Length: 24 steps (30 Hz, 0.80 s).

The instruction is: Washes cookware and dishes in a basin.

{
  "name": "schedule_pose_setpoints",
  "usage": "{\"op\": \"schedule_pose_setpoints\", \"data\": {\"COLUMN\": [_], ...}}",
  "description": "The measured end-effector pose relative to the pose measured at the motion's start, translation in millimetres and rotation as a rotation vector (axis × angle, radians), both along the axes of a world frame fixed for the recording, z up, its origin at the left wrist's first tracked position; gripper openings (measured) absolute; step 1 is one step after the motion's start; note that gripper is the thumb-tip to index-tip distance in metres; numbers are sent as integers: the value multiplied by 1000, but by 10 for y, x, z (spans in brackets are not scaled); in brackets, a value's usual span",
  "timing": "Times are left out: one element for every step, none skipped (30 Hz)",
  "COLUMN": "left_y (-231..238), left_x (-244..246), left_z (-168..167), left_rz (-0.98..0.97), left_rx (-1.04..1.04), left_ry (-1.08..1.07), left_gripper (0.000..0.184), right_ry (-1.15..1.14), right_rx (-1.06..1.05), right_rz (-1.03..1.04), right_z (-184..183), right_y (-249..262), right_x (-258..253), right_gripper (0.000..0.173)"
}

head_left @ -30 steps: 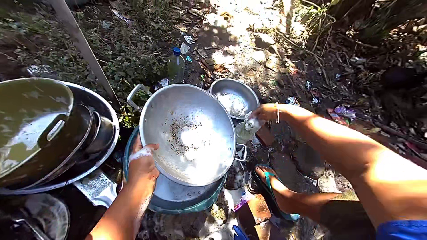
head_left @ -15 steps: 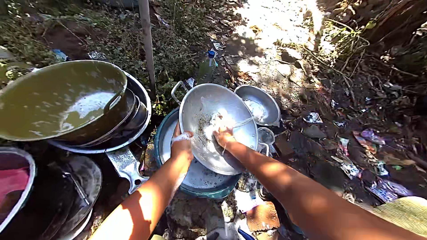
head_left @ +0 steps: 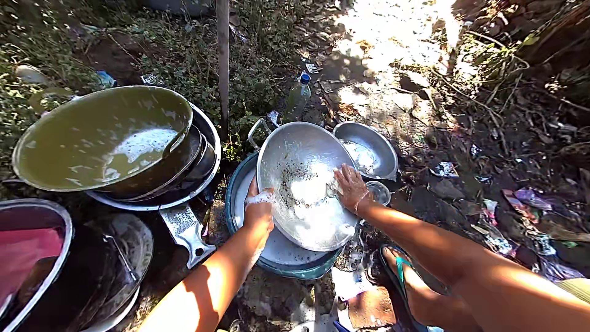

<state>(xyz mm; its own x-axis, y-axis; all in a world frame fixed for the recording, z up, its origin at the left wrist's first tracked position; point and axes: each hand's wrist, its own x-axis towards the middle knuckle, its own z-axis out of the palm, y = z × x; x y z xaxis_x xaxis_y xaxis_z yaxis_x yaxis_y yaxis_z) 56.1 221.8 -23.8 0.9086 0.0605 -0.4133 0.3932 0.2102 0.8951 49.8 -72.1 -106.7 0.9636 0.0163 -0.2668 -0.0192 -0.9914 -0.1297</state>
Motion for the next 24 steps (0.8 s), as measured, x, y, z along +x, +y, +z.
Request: {"op": "schedule_pose_setpoints", "data": {"left_y": [-6,-14,-14,2,18,22,24,26,28,39,61,85,102,110,107,102,104,106,108,106,100,96,100,111], "left_x": [4,10,20,25,19,9,0,-10,-26,-37,-28,-13,-1,11,22,33,34,21,1,-15,-31,-42,-47,-52], "left_z": [-10,-24,-40,-57,-73,-89,-89,-70,-49,-29,-11,-5,-11,-21,-23,-24,-25,-33,-42,-58,-70,-69,-63,-60], "left_rz": [-3,-7,-9,-9,-9,1,2,-5,-9,-17,-28,-31,-25,-25,-26,-28,-30,-32,-37,-36,-28,-16,-5,4], "left_rx": [8,21,34,46,51,52,46,44,52,71,84,95,102,112,118,119,118,120,122,129,125,112,101,95], "left_ry": [1,-1,-2,2,11,15,13,12,18,30,34,27,13,9,12,20,35,53,67,74,86,98,104,99], "left_gripper": [59,58,56,55,54,52,51,52,52,55,61,64,65,65,65,65,65,64,64,63,64,63,60,57], "right_ry": [2,3,-2,-25,-103,-208,-329,-433,-498,-517,-519,-535,-558,-576,-549,-479,-362,-231,-127,-34,33,26,-40,-91], "right_rx": [10,98,235,399,572,702,756,699,577,437,281,151,26,-53,-90,-114,-125,-106,-60,13,102,200,314,440], "right_rz": [-30,-60,-78,-62,-24,30,83,121,118,78,40,29,41,64,74,64,21,-33,-80,-129,-153,-150,-131,-116], "right_z": [-84,-174,-224,-244,-255,-246,-219,-202,-226,-267,-323,-376,-416,-435,-423,-392,-373,-375,-406,-425,-406,-370,-361,-312], "right_y": [177,445,790,1156,1484,1727,1861,1858,1717,1460,1127,771,454,207,58,20,79,211,390,629,911,1204,1485,1744], "right_x": [87,116,114,120,139,209,360,587,842,1062,1234,1331,1319,1208,1020,805,604,423,279,186,135,120,114,123], "right_gripper": [68,68,69,70,68,66,63,62,63,64,65,66,66,66,65,64,67,70,75,78,75,70,65,61]}}
